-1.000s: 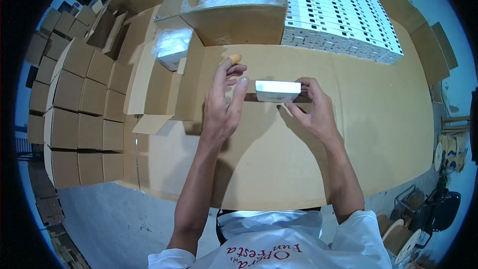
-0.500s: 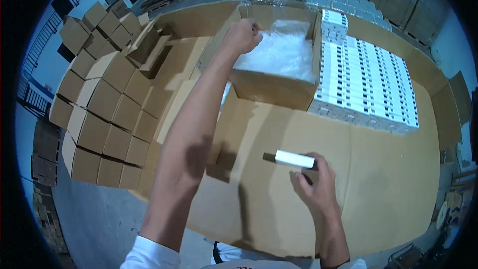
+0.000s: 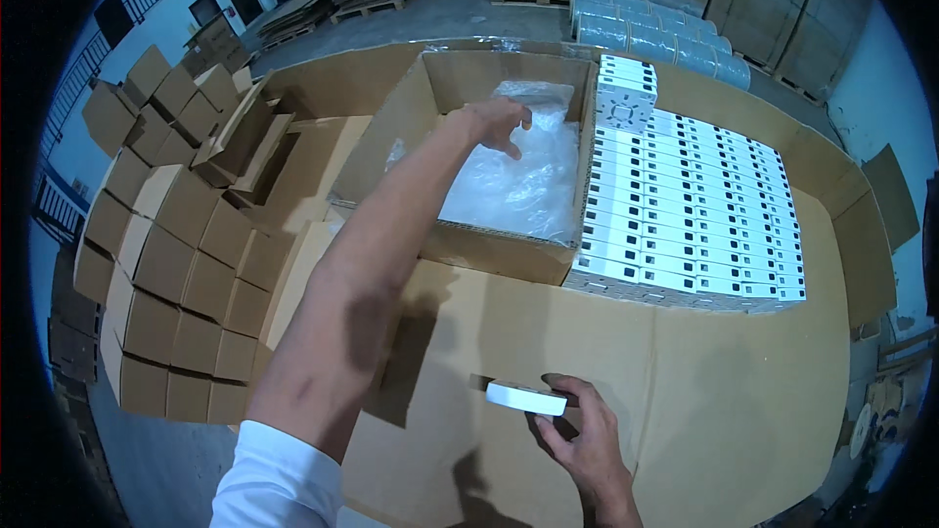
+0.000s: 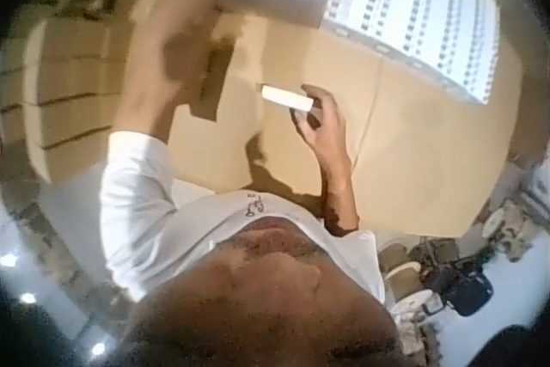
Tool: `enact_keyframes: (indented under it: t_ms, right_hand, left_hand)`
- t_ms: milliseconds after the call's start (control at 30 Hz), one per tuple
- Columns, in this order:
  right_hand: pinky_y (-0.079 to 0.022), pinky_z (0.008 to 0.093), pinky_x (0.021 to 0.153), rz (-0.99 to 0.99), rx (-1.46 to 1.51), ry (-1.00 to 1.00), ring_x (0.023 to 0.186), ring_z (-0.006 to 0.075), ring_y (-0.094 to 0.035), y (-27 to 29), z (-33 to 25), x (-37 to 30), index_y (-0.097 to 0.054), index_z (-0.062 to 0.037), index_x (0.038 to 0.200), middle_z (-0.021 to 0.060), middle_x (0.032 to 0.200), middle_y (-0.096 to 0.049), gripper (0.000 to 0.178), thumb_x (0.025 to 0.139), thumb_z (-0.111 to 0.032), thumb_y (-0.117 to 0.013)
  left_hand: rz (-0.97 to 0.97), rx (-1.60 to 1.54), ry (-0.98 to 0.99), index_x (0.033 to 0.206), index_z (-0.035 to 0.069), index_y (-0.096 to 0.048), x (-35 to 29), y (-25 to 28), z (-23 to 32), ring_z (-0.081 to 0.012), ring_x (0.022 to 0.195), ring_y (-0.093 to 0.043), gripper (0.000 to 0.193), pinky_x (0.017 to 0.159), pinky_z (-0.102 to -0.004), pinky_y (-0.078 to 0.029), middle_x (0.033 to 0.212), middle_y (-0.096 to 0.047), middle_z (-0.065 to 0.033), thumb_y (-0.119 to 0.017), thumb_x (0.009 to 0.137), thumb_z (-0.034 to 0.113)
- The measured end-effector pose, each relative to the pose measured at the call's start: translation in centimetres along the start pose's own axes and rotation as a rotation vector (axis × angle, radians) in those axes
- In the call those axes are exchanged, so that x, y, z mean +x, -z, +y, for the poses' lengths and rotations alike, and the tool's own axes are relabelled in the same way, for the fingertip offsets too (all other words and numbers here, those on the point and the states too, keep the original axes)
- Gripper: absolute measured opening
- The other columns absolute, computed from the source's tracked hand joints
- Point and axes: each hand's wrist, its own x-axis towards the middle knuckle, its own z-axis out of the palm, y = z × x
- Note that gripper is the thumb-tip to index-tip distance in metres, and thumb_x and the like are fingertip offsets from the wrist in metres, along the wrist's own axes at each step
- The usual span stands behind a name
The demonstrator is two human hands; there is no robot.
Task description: Place white boxes into clear plastic bags and then into cardboard shipping boxes.
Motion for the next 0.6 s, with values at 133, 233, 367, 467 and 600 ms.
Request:
enact_keyframes:
  t_ms: [133,233,367,467,600]
  right_hand:
    - [-0.051,0.0438,0.096,0.0,-0.024,0.025,0.109,0.0358,-0.064,0.3,0.8,0.4,-0.055,-0.0026,0.125,0.0184,0.121,-0.064,0.053,0.079,-0.011,-0.079]
    - [-0.05,0.0444,0.097,-0.023,-0.025,0.015,0.113,0.0364,-0.062,0.5,0.8,0.7,-0.055,-0.0027,0.125,0.0184,0.122,-0.064,0.053,0.079,-0.011,-0.079]
    - [-0.051,0.0442,0.096,-0.014,-0.036,0.018,0.111,0.0362,-0.063,0.3,0.8,0.5,-0.055,-0.0026,0.124,0.0184,0.121,-0.064,0.051,0.08,-0.012,-0.079]
    - [-0.051,0.044,0.095,-0.01,-0.034,0.011,0.11,0.0358,-0.063,0.3,0.4,0.4,-0.056,-0.0024,0.123,0.0184,0.119,-0.064,0.051,0.079,-0.011,-0.079]
    - [-0.053,0.0432,0.094,-0.008,-0.02,-0.006,0.107,0.0347,-0.065,0.1,0.0,0.6,-0.056,-0.0022,0.123,0.0179,0.117,-0.065,0.051,0.079,-0.011,-0.079]
  left_hand:
    - [0.004,0.09,-0.087,0.111,0.004,-0.066,0.9,-2.0,-0.3,-0.0355,0.099,-0.068,0.041,0.085,-0.0426,-0.055,0.107,-0.071,-0.0154,-0.08,0.077,0.02]
    - [-0.018,0.072,-0.012,0.103,0.003,-0.069,1.6,-1.6,0.4,-0.0384,0.094,-0.068,0.025,0.083,-0.0445,-0.056,0.096,-0.072,-0.0173,-0.071,0.08,0.013]
    - [0.042,0.06,-0.034,0.093,0.001,-0.071,1.4,-0.9,0.6,-0.04,0.087,-0.069,0.016,0.081,-0.0473,-0.056,0.089,-0.072,-0.0208,-0.063,0.083,0.01]
    - [0.09,0.045,-0.022,0.093,0.0,-0.073,1.0,0.7,0.4,-0.0396,0.084,-0.069,0.017,0.082,-0.0475,-0.055,0.09,-0.072,-0.0222,-0.062,0.085,0.011]
    - [0.194,0.053,0.022,0.096,0.0,-0.074,0.3,4.3,0.0,-0.0403,0.081,-0.069,0.021,0.08,-0.0464,-0.056,0.091,-0.072,-0.023,-0.061,0.09,0.015]
